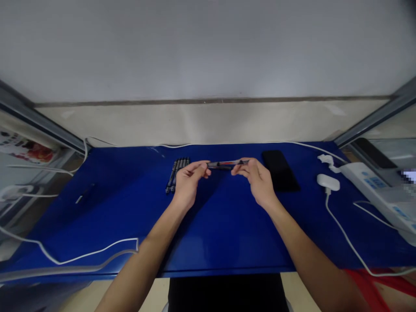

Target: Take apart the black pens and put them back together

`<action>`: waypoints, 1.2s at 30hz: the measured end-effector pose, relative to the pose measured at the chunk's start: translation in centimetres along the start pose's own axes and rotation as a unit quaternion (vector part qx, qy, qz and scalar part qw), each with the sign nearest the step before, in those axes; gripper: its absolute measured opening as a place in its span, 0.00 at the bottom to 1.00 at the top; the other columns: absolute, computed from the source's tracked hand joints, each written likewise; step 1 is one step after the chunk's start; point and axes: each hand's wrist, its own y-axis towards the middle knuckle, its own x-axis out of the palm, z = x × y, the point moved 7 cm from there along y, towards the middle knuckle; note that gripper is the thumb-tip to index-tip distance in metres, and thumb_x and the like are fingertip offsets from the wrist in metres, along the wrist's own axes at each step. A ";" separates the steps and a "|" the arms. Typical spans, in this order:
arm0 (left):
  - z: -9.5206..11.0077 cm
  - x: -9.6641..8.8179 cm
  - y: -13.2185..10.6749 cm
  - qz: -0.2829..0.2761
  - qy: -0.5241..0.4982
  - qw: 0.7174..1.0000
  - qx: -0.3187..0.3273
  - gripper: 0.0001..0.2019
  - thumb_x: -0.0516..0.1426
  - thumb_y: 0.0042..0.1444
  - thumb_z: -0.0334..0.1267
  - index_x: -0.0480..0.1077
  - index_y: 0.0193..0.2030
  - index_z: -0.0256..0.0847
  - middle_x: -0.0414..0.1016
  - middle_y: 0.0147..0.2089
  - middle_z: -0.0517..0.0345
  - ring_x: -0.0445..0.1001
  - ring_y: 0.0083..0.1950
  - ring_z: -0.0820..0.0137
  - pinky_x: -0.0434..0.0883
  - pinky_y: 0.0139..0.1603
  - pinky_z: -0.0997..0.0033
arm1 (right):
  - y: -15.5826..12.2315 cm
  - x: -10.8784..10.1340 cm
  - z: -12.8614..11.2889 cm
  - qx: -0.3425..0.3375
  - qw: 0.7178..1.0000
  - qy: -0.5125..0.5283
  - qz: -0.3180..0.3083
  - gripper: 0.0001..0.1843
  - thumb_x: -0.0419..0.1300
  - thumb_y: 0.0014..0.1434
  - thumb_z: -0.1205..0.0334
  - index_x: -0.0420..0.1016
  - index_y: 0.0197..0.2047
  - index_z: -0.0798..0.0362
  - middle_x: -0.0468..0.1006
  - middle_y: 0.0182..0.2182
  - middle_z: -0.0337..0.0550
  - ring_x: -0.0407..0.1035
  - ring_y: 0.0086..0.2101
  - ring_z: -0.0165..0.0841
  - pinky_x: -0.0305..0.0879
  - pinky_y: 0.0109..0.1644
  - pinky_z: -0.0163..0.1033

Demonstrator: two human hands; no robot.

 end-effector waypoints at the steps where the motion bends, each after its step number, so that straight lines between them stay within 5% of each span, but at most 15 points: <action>1: 0.4 -0.8 0.4 0.023 -0.024 0.999 0.012 0.11 0.67 0.52 0.41 0.81 0.39 0.37 0.77 0.29 0.57 0.72 0.30 0.75 0.70 0.36 0.76 | -0.3 0.5 -0.1 -0.006 0.997 -0.065 -0.026 0.19 0.49 0.71 0.47 0.74 0.40 0.51 0.75 0.29 0.41 0.73 0.32 0.33 0.69 0.43 0.42; 4: 0.9 -2.6 1.4 0.067 -0.070 0.995 0.026 0.12 0.69 0.50 0.43 0.81 0.37 0.37 0.75 0.30 0.58 0.71 0.30 0.77 0.71 0.36 0.77 | -1.7 2.6 0.1 -0.015 0.969 -0.205 -0.134 0.20 0.48 0.72 0.51 0.72 0.34 0.52 0.71 0.24 0.37 0.66 0.25 0.29 0.63 0.34 0.36; 8: 0.5 -3.2 1.7 0.070 -0.030 0.997 0.021 0.15 0.69 0.51 0.44 0.81 0.43 0.39 0.75 0.31 0.58 0.70 0.30 0.78 0.69 0.32 0.79 | -3.2 5.1 0.6 -0.009 0.936 -0.255 -0.241 0.19 0.47 0.72 0.55 0.69 0.31 0.52 0.68 0.23 0.35 0.62 0.23 0.27 0.58 0.32 0.34; 15: -1.1 -0.9 0.8 -0.021 0.070 0.996 -0.041 0.13 0.66 0.53 0.46 0.80 0.39 0.38 0.78 0.32 0.56 0.73 0.32 0.74 0.70 0.34 0.75 | -3.8 6.3 1.6 -0.004 0.899 -0.295 -0.323 0.19 0.50 0.70 0.59 0.69 0.28 0.53 0.71 0.24 0.36 0.64 0.25 0.27 0.58 0.33 0.34; 19: 0.4 -1.6 1.0 -0.013 0.202 0.979 0.007 0.14 0.64 0.55 0.48 0.79 0.37 0.37 0.78 0.30 0.56 0.73 0.31 0.71 0.69 0.36 0.72 | -3.9 6.3 1.7 -0.013 0.889 -0.313 -0.333 0.19 0.52 0.70 0.55 0.70 0.28 0.53 0.73 0.25 0.37 0.66 0.26 0.27 0.59 0.33 0.34; 25: 2.7 -4.5 1.8 0.098 0.516 0.848 0.072 0.15 0.58 0.60 0.50 0.79 0.41 0.41 0.79 0.30 0.56 0.76 0.33 0.65 0.66 0.36 0.68 | -3.4 5.5 1.8 0.006 0.900 -0.311 -0.306 0.20 0.51 0.71 0.55 0.70 0.28 0.53 0.74 0.26 0.37 0.66 0.26 0.27 0.60 0.33 0.35; 30: 3.0 -4.1 1.8 0.117 0.676 0.716 0.129 0.14 0.56 0.61 0.47 0.79 0.38 0.43 0.80 0.36 0.52 0.75 0.41 0.57 0.64 0.42 0.62 | -3.1 5.2 1.8 0.007 0.901 -0.316 -0.297 0.20 0.50 0.71 0.56 0.70 0.28 0.53 0.74 0.26 0.38 0.66 0.26 0.27 0.60 0.33 0.35; 36: 2.2 -4.2 1.8 0.122 0.705 0.683 0.150 0.12 0.58 0.60 0.47 0.79 0.38 0.43 0.78 0.39 0.48 0.70 0.44 0.52 0.62 0.44 0.56 | -3.0 4.9 1.8 0.004 0.901 -0.326 -0.287 0.21 0.50 0.71 0.55 0.71 0.29 0.53 0.74 0.26 0.39 0.67 0.26 0.29 0.59 0.33 0.36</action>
